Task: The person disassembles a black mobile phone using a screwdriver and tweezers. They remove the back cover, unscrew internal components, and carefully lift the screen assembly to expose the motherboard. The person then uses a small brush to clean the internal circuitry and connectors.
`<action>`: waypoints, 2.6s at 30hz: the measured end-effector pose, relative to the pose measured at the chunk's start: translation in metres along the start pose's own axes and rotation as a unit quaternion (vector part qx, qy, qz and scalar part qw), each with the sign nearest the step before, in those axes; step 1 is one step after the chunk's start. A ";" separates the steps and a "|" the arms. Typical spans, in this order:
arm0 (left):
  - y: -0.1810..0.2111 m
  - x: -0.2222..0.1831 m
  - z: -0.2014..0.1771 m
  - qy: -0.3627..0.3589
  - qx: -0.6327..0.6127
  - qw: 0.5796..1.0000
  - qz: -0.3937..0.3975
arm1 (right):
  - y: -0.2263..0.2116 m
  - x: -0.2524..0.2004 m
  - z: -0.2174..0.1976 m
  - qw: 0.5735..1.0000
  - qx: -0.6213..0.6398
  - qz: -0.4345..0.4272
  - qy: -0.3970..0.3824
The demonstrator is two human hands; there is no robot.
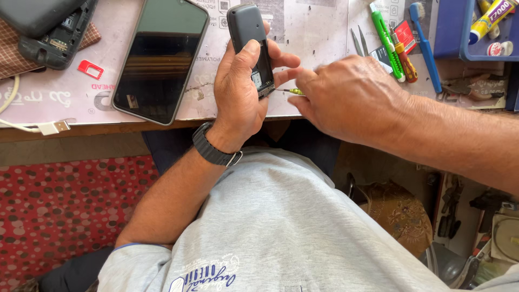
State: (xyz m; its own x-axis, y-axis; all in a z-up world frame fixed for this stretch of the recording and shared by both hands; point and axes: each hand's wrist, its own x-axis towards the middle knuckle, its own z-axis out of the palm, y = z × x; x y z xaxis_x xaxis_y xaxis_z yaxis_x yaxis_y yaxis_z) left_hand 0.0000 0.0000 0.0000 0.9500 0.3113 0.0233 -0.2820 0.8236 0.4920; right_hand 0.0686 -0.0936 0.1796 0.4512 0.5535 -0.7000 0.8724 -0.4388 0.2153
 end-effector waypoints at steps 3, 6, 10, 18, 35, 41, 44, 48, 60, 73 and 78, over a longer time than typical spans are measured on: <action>0.000 0.001 0.000 -0.016 0.000 1.000 0.007 | 0.006 0.006 0.016 0.998 0.054 0.000 0.033; 0.001 0.000 0.000 -0.006 0.021 1.000 -0.006 | 0.016 0.009 0.029 0.976 -0.008 -0.103 0.193; 0.000 0.000 0.001 -0.006 0.001 1.000 -0.004 | 0.021 0.005 0.039 0.884 -0.219 -0.230 0.342; 0.001 0.001 0.002 -0.009 0.004 1.000 -0.001 | 0.014 0.003 0.030 0.982 -0.043 -0.074 0.168; 0.002 0.000 0.004 -0.003 0.011 1.000 0.006 | 0.010 -0.001 0.035 0.928 -0.166 -0.164 0.292; 0.002 0.000 0.005 0.006 0.001 1.000 0.005 | 0.012 0.002 0.038 0.942 -0.160 -0.134 0.264; 0.001 0.000 0.004 -0.002 0.001 1.000 0.008 | 0.012 0.004 0.042 0.985 -0.087 -0.065 0.138; 0.001 0.000 0.004 -0.004 0.005 1.000 0.015 | 0.011 0.006 0.044 0.971 -0.087 -0.095 0.200; 0.003 0.000 0.007 -0.009 0.024 0.999 0.023 | 0.010 0.000 0.039 0.951 -0.092 -0.117 0.270; 0.000 0.001 0.003 0.001 0.018 1.000 0.016 | 0.009 -0.002 0.036 0.946 -0.101 -0.139 0.275; 0.002 0.000 0.004 0.008 0.023 1.000 0.012 | 0.009 -0.004 0.035 0.910 -0.185 -0.126 0.349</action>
State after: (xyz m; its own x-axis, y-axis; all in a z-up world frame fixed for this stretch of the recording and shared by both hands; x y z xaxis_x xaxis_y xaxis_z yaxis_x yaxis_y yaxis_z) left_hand 0.0000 -0.0001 0.0041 0.9406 0.3387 0.0215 -0.2976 0.7928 0.5318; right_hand 0.0678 -0.1249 0.1604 0.1250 0.9748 -0.1845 0.9100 -0.0385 0.4129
